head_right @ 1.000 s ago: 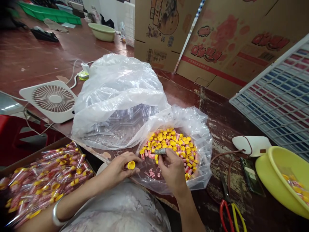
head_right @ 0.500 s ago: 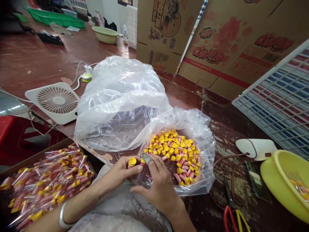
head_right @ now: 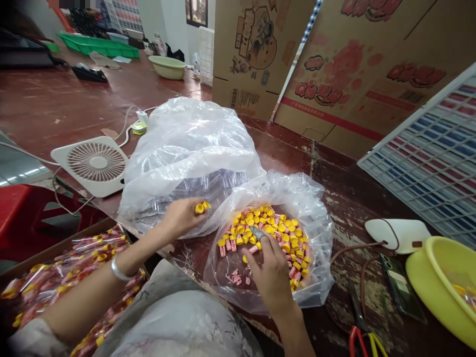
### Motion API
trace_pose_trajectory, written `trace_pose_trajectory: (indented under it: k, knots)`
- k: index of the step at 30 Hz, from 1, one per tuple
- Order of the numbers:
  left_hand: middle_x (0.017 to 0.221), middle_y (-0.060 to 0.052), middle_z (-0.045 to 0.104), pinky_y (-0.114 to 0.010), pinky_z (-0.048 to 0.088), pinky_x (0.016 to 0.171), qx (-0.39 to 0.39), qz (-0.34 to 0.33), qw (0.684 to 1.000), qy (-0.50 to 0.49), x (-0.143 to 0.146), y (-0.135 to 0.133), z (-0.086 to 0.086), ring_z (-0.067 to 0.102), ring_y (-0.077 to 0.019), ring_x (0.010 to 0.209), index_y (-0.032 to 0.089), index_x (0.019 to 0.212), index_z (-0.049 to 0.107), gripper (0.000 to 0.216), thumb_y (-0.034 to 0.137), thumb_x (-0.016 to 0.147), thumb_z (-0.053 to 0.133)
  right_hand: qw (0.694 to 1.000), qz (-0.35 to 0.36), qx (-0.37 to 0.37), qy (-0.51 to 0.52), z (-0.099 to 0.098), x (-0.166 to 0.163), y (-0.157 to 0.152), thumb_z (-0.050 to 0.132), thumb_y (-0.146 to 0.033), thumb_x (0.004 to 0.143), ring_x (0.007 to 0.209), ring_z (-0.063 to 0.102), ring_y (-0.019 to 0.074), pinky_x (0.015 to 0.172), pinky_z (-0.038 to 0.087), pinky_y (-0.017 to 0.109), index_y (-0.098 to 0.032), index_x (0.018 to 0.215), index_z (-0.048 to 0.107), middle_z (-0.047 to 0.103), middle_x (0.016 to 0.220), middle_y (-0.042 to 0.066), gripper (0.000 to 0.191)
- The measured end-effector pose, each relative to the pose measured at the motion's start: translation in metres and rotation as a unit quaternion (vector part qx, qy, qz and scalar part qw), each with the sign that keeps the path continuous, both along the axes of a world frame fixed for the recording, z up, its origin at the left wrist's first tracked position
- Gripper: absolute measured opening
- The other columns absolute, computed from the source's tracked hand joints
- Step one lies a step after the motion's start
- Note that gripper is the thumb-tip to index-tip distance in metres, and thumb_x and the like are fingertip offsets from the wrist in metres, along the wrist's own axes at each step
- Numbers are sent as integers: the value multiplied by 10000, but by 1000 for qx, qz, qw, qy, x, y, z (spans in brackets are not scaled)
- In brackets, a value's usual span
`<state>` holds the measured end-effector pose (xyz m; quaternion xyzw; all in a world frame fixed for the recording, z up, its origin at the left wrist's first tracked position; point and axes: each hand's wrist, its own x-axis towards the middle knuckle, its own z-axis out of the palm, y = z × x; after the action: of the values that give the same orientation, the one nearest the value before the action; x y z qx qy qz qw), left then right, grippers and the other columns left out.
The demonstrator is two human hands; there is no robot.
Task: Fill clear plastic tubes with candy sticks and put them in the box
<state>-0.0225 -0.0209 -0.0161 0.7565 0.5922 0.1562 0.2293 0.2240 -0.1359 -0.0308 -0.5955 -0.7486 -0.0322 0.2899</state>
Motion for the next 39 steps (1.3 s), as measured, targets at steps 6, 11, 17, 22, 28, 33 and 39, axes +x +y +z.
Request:
trace_pose_trajectory:
  k: [6,11,17,22,28,33,39]
  knots:
    - [883,-219,723,-378,477,698,5,18,989,149,-7,38,-19,701,-363,844,92,966,710,252,171,822,518,989,57,-90,-98,-18,-10,6,504,-215,995,772,643,183,670,470,291,-222,825,562,643,834,19,180]
    - [1106,-186,688,-357,482,734,25,5,988,154,-25,24,-27,690,-318,896,146,1050,706,282,239,836,546,989,36,-87,-114,-22,-32,15,512,-172,987,763,641,167,652,461,273,-213,874,588,630,883,28,142]
    - [793,-29,681,-263,440,653,-87,-25,980,-177,-49,-15,-15,601,-185,713,147,924,690,338,451,776,691,984,96,-109,-105,-21,-52,22,675,-156,878,908,671,212,703,532,294,-217,948,593,655,1062,67,124]
    - [690,27,536,-218,336,574,-238,-66,894,-375,-40,-56,-7,442,-105,624,138,842,650,322,431,748,748,990,88,-86,-63,-22,-49,17,642,-136,884,829,698,225,692,569,323,-203,882,570,687,896,60,98]
    - [698,27,523,-217,325,594,-329,-99,832,-435,-13,-80,-10,422,-98,643,126,831,654,245,319,733,769,951,54,-75,296,5,-40,0,632,-325,945,825,750,192,739,623,306,-214,1057,597,760,977,67,161]
    - [658,45,469,-211,291,569,-337,-104,811,-466,1,-86,-15,379,-83,615,124,760,626,230,299,735,773,956,79,-59,276,13,-46,-7,615,-286,951,865,741,189,813,616,324,-218,1040,684,762,956,51,132]
    - [681,32,507,-203,308,579,-331,-68,781,-525,3,-90,-22,404,-83,629,109,807,672,301,349,708,826,963,132,-76,222,13,-52,-9,568,-298,986,969,709,193,879,590,333,-216,1073,663,739,1011,51,153]
